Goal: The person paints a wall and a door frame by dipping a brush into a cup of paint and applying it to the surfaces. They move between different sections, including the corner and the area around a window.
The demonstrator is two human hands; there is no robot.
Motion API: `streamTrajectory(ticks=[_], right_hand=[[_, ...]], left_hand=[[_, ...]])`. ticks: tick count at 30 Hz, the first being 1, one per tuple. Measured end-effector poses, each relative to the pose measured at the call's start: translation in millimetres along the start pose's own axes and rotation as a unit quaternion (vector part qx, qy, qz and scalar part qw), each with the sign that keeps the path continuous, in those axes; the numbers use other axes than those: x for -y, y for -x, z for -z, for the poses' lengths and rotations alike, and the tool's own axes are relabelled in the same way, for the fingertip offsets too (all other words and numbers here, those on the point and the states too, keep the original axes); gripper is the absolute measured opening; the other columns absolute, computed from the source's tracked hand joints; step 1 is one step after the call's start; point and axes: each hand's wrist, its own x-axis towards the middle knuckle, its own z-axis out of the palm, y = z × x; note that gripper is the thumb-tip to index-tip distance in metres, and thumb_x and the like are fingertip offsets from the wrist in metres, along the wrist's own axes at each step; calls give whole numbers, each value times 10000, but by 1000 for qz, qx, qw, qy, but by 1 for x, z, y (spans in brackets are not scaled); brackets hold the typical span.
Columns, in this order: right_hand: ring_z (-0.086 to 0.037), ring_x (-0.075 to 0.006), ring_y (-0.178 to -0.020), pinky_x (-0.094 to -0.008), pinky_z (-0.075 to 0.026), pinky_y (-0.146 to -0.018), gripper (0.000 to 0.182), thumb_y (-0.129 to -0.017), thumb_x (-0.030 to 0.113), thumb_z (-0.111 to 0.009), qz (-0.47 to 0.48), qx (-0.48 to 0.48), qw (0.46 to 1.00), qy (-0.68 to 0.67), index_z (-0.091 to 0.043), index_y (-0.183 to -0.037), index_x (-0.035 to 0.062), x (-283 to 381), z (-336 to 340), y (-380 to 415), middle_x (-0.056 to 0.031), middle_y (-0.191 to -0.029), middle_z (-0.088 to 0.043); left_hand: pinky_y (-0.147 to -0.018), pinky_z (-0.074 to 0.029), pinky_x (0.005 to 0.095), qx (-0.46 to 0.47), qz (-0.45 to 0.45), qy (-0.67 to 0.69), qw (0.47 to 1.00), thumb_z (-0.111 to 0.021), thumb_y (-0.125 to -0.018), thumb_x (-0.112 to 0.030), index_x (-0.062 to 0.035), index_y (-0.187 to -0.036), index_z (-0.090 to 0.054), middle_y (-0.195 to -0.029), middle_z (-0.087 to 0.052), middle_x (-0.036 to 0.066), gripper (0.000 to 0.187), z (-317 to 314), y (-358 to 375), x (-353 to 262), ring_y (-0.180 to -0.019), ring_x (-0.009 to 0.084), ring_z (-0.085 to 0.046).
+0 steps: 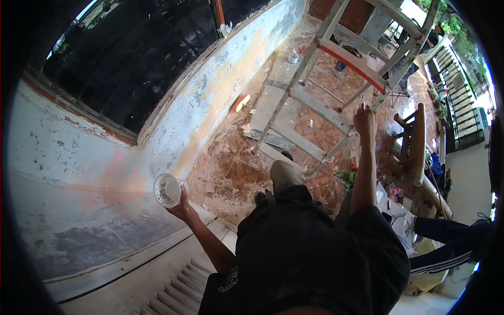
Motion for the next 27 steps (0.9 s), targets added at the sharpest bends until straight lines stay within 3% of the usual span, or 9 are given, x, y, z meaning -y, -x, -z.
streamTrajectory(ticks=[2, 8, 14, 17, 20, 21, 24, 25, 27], right_hand=[[-595, -418, -968, -504, -467, -815, 406, -923, 368, -452, -52, 3, 999, -11, -608, -985, -2, -4, 6, 5, -243, -942, -625], [-597, -447, -951, -506, -471, -820, 471, -920, 409, -445, -62, -58, 994, 63, -612, -1043, -14, -32, -11, 7, -301, -979, -619], [-602, -445, -932, -501, -471, -822, 511, -920, 431, -456, -60, 159, 985, 27, -650, -917, -41, 4, -1, 26, -299, -937, -627], [-610, -437, -914, -492, -478, -783, 524, -908, 444, -495, -8, 129, 991, 17, -612, -971, -63, 14, -5, 37, -295, -907, -629], [-603, -439, -930, -493, -476, -782, 503, -918, 425, -486, 30, 168, 985, 18, -604, -993, -58, 48, 29, 70, -304, -908, -622], [-633, -422, -839, -487, -479, -723, 504, -924, 420, -486, 52, 162, 985, 8, -619, -879, -64, 45, 28, 78, -293, -791, -619], [-618, -435, -763, -481, -457, -692, 510, -914, 401, -513, 3, 299, 952, 72, -612, -743, -69, 58, 47, 90, -295, -710, -578], [-606, -437, -686, -493, -436, -653, 551, -911, 401, -519, 34, 296, 953, 59, -571, -657, -85, 62, 53, 96, -293, -632, -532], [-603, -434, -669, -492, -439, -647, 553, -911, 403, -518, 50, 324, 943, 60, -568, -655, -84, 76, 67, 104, -285, -611, -526]], left_hand=[[-947, -436, 364, -4, 0, 14, 1000, -762, -717, -61, 40, -1234, -507, -1204, -557, 126, 586, -2, -3, 1, -1068, 219, -547], [-940, -443, 365, 2, 15, 11, 1000, -759, -722, -55, 41, -1242, -500, -1205, -553, 122, 588, -4, -3, 0, -1062, 213, -547], [-960, -427, 358, 15, 28, 12, 999, -755, -712, -10, 43, -1241, -496, -1203, -553, 119, 591, -4, 2, 4, -1069, 204, -542], [-894, -473, 354, 22, -6, -45, 999, -706, -773, -79, 57, -1233, -511, -1204, -563, 141, 518, -2, 4, 3, -1049, 228, -565], [-897, -469, 354, -2, 8, -23, 1000, -711, -766, -78, 57, -1215, -525, -1189, -569, 138, 504, -2, 5, 0, -1052, 227, -563], [-902, -466, 356, -8, 9, -18, 1000, -713, -762, -75, 56, -1211, -528, -1186, -570, 137, 503, -5, 5, -3, -1052, 228, -562], [-915, -469, 360, -16, 20, -6, 1000, -724, -734, -34, 44, -1235, -501, -1203, -552, 133, 554, 0, 6, -8, -1071, 230, -548], [-920, -479, 360, -12, 30, 0, 999, -731, -715, 2, 32, -1266, -468, -1224, -533, 132, 612, 6, 5, -1, -1091, 233, -537], [-920, -492, 362, -18, 49, 14, 999, -731, -699, 48, 25, -1292, -441, -1243, -516, 133, 660, 4, 8, -8, -1111, 234, -525]])
